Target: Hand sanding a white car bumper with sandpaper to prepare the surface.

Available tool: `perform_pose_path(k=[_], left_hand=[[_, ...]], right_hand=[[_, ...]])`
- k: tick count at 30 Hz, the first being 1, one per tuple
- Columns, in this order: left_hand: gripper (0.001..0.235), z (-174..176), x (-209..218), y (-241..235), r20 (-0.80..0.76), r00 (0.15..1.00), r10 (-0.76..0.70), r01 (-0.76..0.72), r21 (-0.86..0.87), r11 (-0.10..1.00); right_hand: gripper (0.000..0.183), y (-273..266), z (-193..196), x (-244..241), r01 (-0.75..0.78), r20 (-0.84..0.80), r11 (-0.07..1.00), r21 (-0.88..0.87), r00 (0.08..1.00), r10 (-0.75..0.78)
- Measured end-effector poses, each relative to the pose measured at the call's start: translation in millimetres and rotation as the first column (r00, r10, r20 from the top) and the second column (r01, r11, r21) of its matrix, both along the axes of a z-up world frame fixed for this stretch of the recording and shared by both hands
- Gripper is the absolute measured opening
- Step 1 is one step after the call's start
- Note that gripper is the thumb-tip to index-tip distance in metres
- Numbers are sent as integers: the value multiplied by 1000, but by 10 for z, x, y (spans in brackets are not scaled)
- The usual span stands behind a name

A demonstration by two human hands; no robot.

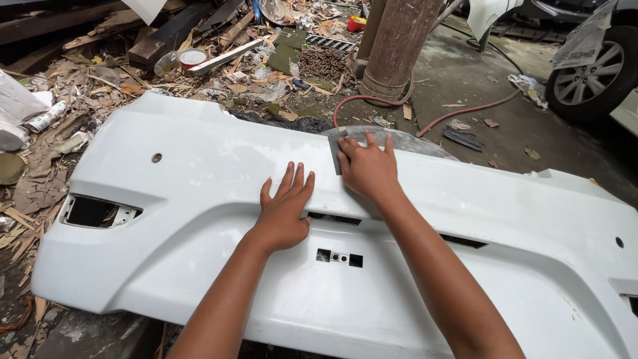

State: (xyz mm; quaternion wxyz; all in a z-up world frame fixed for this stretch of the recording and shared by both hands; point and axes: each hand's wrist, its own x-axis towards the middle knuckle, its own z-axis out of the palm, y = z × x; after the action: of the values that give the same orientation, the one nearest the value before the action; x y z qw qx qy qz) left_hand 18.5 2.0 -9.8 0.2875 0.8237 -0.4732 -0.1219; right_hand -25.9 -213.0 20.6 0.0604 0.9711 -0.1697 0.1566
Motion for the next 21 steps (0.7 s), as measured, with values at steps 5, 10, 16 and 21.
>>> perform_pose_path(k=[5,10,16,21], left_hand=[[83,43,-10,22,-12,1000,0,0,14,1000],[82,100,-36,21,-21,1000,-10,11,27,1000],[84,87,-44,13,15,1000,10,-10,40,999],[86,97,-46,15,8,1000,9,-9,35,999]], right_hand=[[52,-510,-162,-18,182,-8,983,3,983,-182],[48,-53,114,-376,120,-57,991,61,992,-117],[48,-600,-104,-489,293,17,956,22,956,-293],[47,-94,106,-766,193,-18,978,78,981,-192]])
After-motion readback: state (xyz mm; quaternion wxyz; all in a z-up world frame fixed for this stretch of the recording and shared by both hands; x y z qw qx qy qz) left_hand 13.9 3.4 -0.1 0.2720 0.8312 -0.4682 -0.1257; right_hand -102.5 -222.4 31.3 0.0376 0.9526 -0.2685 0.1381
